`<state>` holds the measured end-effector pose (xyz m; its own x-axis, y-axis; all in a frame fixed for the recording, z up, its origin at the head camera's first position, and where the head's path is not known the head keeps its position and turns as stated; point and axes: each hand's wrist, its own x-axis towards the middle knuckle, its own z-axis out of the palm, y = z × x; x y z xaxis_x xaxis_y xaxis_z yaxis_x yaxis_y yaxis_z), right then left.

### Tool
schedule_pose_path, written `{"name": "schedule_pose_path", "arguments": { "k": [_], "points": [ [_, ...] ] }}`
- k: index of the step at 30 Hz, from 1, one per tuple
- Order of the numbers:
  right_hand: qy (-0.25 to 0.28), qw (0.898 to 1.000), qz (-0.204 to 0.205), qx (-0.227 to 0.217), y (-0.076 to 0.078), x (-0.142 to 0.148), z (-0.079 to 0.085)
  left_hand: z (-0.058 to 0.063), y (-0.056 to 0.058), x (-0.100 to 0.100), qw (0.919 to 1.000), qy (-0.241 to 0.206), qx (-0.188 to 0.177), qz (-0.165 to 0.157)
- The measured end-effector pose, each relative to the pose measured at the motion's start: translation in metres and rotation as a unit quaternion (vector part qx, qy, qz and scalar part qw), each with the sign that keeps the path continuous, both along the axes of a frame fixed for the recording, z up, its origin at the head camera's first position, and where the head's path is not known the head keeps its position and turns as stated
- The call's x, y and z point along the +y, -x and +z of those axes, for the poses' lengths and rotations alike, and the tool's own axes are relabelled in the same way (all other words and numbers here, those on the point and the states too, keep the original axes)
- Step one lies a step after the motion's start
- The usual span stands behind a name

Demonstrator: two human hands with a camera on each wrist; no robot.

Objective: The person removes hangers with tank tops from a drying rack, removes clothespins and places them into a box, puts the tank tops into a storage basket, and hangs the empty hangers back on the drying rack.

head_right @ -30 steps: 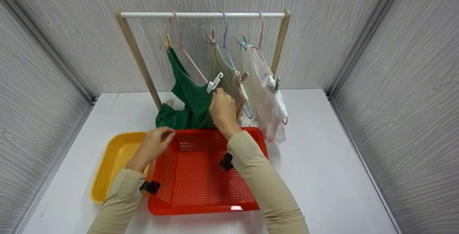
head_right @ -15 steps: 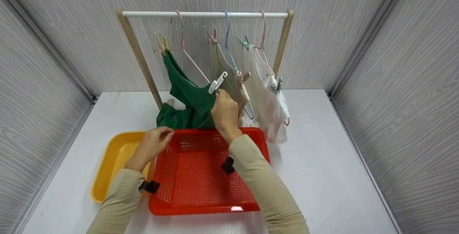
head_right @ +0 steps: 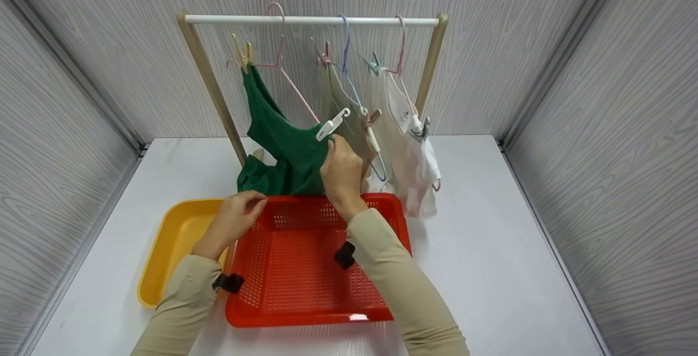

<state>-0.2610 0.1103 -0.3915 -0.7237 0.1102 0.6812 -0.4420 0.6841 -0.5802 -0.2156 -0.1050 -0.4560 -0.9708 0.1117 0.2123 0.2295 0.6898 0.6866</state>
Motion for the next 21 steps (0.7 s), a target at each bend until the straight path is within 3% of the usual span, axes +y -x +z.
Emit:
{"name": "schedule_pose_path", "arguments": {
  "k": [6, 16, 21],
  "points": [
    [0.023, 1.0, -0.013, 0.004, -0.003, -0.003, -0.001, -0.002, 0.001, 0.005, 1.0, 0.003, -0.004, -0.005],
    [0.091, 0.996, 0.007, -0.02, -0.012, -0.004, -0.001, -0.01, 0.002, 0.025, 0.9984, 0.017, 0.045, -0.03],
    [0.104, 0.994, 0.01, -0.014, -0.015, -0.004, -0.001, -0.014, 0.006, 0.032, 0.9991, 0.009, 0.038, -0.017]
  ]
}}
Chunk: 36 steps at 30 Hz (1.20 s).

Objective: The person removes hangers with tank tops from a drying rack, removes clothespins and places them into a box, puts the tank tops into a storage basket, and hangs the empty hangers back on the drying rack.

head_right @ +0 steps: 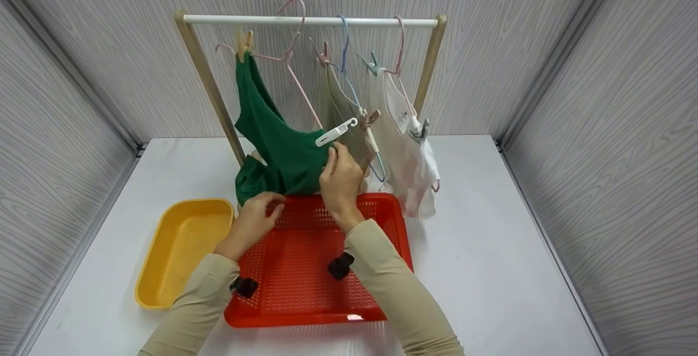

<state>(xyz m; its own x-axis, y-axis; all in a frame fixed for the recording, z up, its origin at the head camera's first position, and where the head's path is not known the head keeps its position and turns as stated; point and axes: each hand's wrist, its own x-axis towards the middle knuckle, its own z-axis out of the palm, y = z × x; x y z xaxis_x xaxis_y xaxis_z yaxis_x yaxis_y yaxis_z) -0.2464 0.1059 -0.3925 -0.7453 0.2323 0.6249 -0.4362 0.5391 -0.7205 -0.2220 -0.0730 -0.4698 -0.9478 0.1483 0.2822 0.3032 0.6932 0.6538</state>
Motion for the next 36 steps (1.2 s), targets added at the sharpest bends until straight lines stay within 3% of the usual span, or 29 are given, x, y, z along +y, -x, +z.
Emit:
{"name": "schedule_pose_path", "arguments": {
  "k": [7, 13, 21, 28, 32, 36],
  "points": [
    [0.016, 1.0, 0.01, -0.005, -0.008, 0.0, -0.001, -0.007, 0.008, 0.004, 0.9981, -0.03, -0.041, 0.036],
    [0.043, 0.998, 0.026, -0.023, -0.015, 0.0, 0.001, -0.014, 0.015, 0.011, 0.9969, -0.036, -0.05, 0.05],
    [0.061, 0.997, 0.036, -0.036, -0.024, -0.001, 0.004, -0.016, 0.026, 0.021, 0.9983, 0.011, -0.022, 0.053],
    [0.069, 0.996, 0.031, -0.044, -0.028, 0.0, 0.005, -0.026, 0.033, 0.027, 0.9943, 0.062, 0.034, 0.08],
    [0.08, 0.995, 0.042, -0.048, -0.029, 0.003, 0.004, -0.029, 0.036, 0.026, 0.9931, 0.063, 0.036, 0.092],
    [0.088, 0.994, 0.049, -0.047, -0.029, 0.005, 0.003, -0.028, 0.039, 0.023, 0.9933, 0.037, 0.03, 0.105]
  ]
}}
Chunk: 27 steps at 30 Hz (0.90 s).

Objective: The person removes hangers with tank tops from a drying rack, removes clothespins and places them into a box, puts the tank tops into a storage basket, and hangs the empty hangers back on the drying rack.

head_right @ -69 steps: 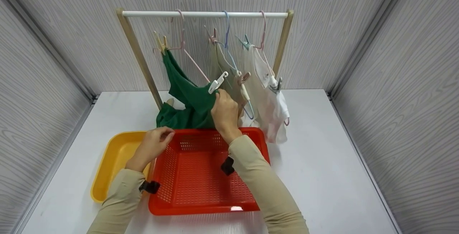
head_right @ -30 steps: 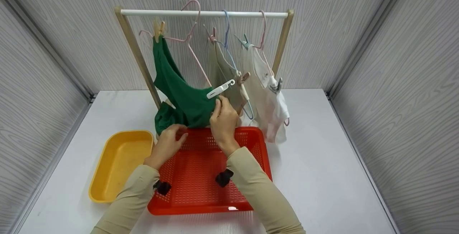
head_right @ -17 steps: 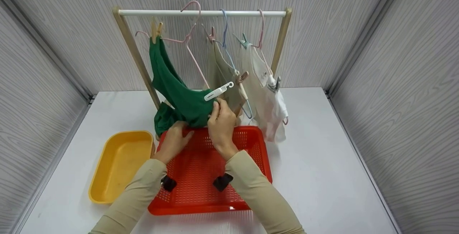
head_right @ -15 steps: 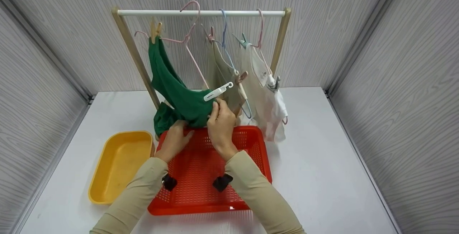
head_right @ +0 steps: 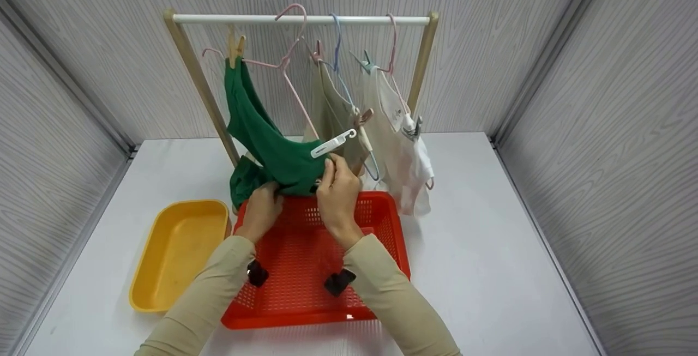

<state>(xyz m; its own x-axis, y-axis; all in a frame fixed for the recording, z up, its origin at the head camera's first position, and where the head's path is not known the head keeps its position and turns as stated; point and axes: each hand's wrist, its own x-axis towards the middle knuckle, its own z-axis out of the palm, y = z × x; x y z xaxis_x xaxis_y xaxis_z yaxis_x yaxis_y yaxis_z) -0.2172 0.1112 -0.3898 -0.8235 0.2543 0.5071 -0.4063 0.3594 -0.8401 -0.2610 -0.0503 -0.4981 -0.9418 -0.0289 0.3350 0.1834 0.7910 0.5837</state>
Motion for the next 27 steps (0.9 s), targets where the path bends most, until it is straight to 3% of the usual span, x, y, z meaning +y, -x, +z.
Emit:
{"name": "schedule_pose_path", "arguments": {
  "k": [11, 19, 27],
  "points": [
    [-0.001, 1.0, -0.008, 0.012, 0.0, 0.005, -0.009, 0.005, 0.001, -0.015, 0.9947, -0.094, 0.034, 0.025],
    [-0.028, 0.999, -0.038, 0.017, -0.002, 0.011, -0.016, 0.023, 0.001, -0.023, 0.9724, -0.223, 0.043, 0.053],
    [-0.052, 0.997, -0.056, 0.03, -0.002, 0.015, -0.021, 0.048, -0.003, -0.027, 0.9583, -0.268, 0.067, 0.074]
  ]
}}
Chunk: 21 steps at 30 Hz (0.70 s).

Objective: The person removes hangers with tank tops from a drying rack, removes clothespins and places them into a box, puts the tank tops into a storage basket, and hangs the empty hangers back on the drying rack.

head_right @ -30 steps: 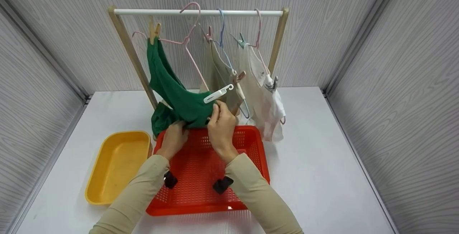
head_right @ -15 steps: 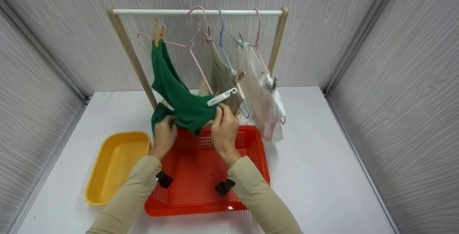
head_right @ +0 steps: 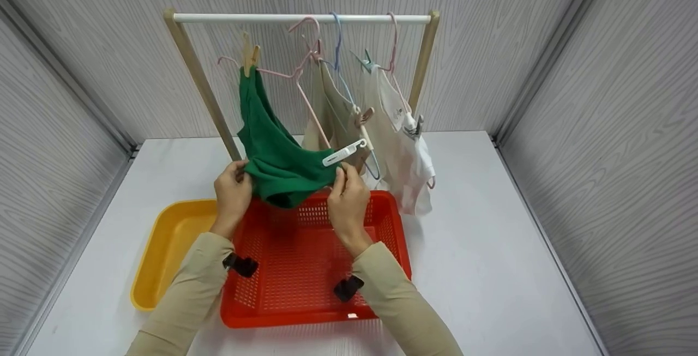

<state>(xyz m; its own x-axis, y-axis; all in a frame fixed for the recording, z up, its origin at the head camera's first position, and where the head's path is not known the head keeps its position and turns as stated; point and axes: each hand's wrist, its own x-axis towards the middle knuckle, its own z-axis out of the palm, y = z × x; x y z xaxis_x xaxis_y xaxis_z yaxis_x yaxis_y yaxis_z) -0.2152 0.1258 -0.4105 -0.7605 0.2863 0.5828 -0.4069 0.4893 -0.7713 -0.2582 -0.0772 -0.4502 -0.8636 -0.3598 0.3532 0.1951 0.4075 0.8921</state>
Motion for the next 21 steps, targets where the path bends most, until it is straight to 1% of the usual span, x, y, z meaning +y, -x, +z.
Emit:
{"name": "schedule_pose_path", "arguments": {
  "k": [3, 7, 13, 18, 21],
  "points": [
    [-0.007, 1.0, -0.007, 0.002, 0.0, 0.001, -0.001, 0.009, 0.0, -0.001, 0.9999, -0.014, 0.004, 0.003],
    [-0.012, 1.0, -0.013, 0.004, -0.001, 0.002, -0.003, 0.017, 0.0, -0.004, 0.9995, -0.021, 0.024, 0.007],
    [-0.009, 1.0, -0.001, -0.008, -0.002, 0.003, -0.008, 0.035, -0.003, -0.007, 0.9981, -0.044, 0.041, 0.011],
    [0.001, 1.0, 0.006, -0.02, -0.003, 0.003, -0.011, 0.052, -0.007, -0.009, 0.9958, -0.07, 0.059, 0.0],
    [-0.003, 1.0, -0.001, -0.018, -0.004, 0.002, -0.011, 0.062, -0.009, -0.01, 0.9952, -0.068, 0.07, -0.008]
  ]
}}
